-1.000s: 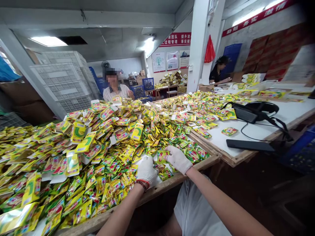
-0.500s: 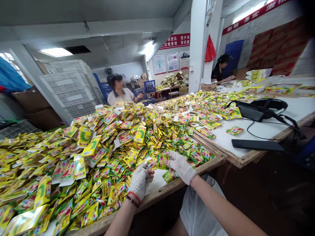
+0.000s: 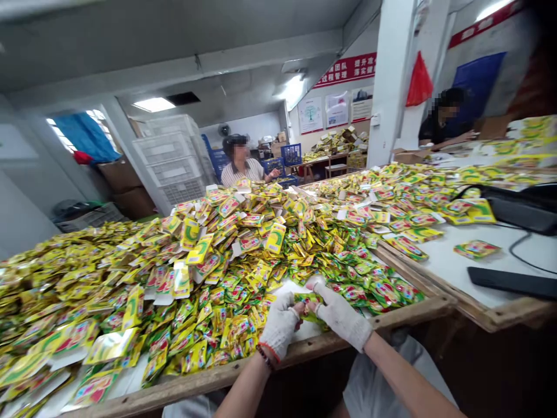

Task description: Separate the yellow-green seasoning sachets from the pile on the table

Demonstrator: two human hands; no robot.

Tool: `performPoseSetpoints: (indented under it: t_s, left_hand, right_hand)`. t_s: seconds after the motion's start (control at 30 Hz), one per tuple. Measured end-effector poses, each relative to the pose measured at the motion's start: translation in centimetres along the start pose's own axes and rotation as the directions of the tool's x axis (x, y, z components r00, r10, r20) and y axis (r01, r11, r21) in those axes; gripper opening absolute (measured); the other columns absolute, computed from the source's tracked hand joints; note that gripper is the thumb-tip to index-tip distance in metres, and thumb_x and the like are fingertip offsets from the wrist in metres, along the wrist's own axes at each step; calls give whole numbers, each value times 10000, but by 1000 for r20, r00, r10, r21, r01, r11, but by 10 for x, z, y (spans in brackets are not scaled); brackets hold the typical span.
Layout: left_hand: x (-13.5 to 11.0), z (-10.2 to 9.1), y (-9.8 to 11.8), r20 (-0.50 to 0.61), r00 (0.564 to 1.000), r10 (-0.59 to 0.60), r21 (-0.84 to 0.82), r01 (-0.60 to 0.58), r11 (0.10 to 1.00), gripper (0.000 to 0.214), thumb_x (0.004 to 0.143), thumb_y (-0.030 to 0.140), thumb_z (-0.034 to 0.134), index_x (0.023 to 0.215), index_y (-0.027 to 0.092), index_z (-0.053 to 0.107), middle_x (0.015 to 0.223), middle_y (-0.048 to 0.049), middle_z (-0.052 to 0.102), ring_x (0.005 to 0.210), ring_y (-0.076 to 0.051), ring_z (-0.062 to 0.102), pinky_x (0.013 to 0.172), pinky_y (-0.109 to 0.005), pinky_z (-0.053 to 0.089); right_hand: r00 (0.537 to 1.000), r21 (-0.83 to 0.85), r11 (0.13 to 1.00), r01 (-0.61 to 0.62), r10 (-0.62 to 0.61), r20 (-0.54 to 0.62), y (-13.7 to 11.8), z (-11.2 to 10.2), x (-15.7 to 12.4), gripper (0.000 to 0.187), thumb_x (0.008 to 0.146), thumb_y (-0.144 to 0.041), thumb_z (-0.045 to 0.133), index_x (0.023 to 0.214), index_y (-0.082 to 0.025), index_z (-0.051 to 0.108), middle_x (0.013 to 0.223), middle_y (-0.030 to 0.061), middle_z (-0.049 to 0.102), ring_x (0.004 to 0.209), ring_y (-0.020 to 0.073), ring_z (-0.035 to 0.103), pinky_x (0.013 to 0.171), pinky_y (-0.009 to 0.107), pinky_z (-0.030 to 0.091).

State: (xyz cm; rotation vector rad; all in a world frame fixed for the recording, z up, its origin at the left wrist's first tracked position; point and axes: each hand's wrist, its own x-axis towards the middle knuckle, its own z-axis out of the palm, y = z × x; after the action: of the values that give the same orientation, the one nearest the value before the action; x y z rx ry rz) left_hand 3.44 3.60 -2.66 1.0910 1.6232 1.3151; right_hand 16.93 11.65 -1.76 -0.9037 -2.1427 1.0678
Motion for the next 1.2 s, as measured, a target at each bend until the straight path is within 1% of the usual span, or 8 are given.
performPoseSetpoints:
  t_s: [0.2,0.3,0.4,0.53,0.83,0.97,1.1,1.2]
  left_hand:
    - [0,-55,34,-211,956,205,343,-124,931,263,772,445,522,755,185,561,752,-43,556,759,-179,548,691,-297,438]
    - [7,-119,66,-413,838,358,515,-110,850,402,762,399,543,1107,194,515,1217,-131,441,1212,-294,350,980,-409,311]
    - [19,-181,92,-615,615,493,738,227,635,664,717,499,568,1259,149,410,1394,-200,266,1321,-381,178,1024,-512,232]
    - [32,-221,106,-673,680,291,635,329,699,691,658,511,623,1223,152,449,1262,-218,470,1225,-414,367,958,-537,308]
    - [-6,-129,60,-209,974,-88,185,128,974,524,794,527,378,1106,160,586,999,-103,667,797,-212,641,621,-303,500]
    - [-27,-92,43,234,939,-252,-209,302,930,525,743,550,494,1072,155,598,921,-118,675,735,-221,644,531,-288,475]
    - [-32,-79,47,-98,987,129,297,-95,950,619,711,559,568,1202,189,503,1177,-114,585,1090,-286,543,874,-392,465]
    - [-32,-66,44,-36,865,500,782,-287,553,776,597,435,719,1276,199,427,1339,-127,442,1287,-339,323,1092,-471,226]
  right_hand:
    - [963,166,961,-222,189,191,-4,10,-2,210,785,-295,486,945,-162,508,812,44,614,474,110,565,382,195,413]
    - [976,175,966,-193,171,132,-4,13,-2,173,780,-275,491,913,-165,502,789,30,596,432,90,542,358,183,402]
    - [980,224,955,-192,173,99,-6,14,-1,172,768,-257,505,914,-166,506,790,21,590,444,84,546,373,178,422]
    - [981,299,936,-188,162,108,-6,15,-1,208,754,-247,521,942,-157,518,799,20,595,445,79,545,380,178,424]
    - [998,549,835,-41,14,53,-22,1,-4,415,772,-374,568,1125,-165,508,841,31,636,525,93,595,411,172,417]
    - [993,570,819,-69,3,116,-38,-4,0,444,735,-418,611,1083,-157,524,882,46,633,472,82,581,362,161,379]
    - [985,584,793,-174,154,84,-38,5,0,382,705,-429,627,948,-153,523,744,3,611,429,83,558,334,156,354]
    - [985,649,745,-157,168,45,-35,17,-4,357,715,-445,614,892,-153,508,683,-12,595,419,78,541,345,157,352]
